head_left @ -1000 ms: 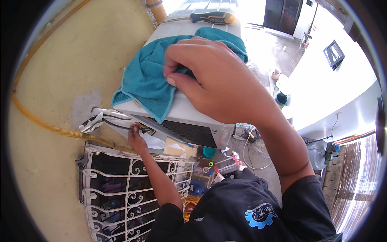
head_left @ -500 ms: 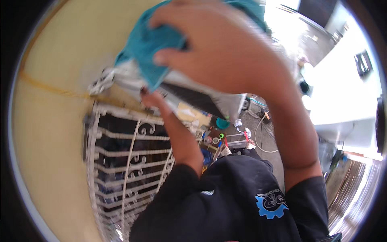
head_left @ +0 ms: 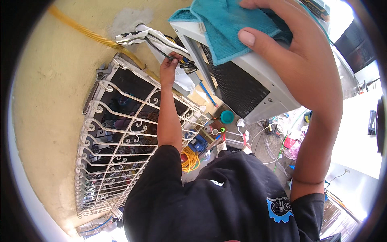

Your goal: The person works on an outdoor air conditioner unit mounted on a wall. They use a wrench to tighten connections on the refrigerant lines, wipe the area with a cloth, and then remove the front grille to expose the fan and internal components.

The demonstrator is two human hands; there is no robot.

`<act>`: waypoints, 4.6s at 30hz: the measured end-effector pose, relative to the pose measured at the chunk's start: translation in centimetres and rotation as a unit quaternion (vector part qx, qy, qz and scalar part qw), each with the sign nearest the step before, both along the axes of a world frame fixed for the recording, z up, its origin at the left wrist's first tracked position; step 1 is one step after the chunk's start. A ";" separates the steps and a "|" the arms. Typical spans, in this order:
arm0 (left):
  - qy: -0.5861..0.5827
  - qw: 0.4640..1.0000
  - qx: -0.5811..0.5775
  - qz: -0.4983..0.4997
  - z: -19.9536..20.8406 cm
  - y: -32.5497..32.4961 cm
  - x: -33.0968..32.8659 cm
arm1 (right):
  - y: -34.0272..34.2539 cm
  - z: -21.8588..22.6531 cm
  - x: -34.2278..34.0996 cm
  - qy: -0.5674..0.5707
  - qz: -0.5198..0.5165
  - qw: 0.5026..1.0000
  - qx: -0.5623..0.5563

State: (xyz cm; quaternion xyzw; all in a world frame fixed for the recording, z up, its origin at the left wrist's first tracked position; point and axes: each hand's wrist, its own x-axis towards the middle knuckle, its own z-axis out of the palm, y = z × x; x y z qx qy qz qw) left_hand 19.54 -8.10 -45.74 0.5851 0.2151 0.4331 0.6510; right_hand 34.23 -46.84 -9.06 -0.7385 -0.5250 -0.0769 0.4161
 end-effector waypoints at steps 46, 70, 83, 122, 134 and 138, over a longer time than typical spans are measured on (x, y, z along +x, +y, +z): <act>-0.015 0.968 0.031 0.249 -0.4 -4.0 5.1 | 0.5 -3.2 6.2 -0.047 0.013 0.998 -0.047; -0.079 0.996 0.022 0.035 -1.8 -0.6 1.5 | 1.6 -3.0 4.8 0.031 0.048 0.998 -0.004; -0.064 0.993 -0.027 0.096 -1.8 -1.4 1.8 | 1.7 -2.6 4.4 0.078 0.072 0.994 0.033; 0.171 0.958 0.086 0.213 -2.1 -0.7 1.4 | -0.2 -3.0 5.2 0.102 0.048 0.987 0.113; 0.079 0.993 0.088 -0.015 -1.8 0.7 -0.9 | 0.9 -3.2 5.6 0.103 0.090 0.983 0.126; 0.015 0.997 0.028 -0.063 -0.8 0.4 -0.9 | 1.4 -2.4 4.3 0.140 0.087 0.978 0.129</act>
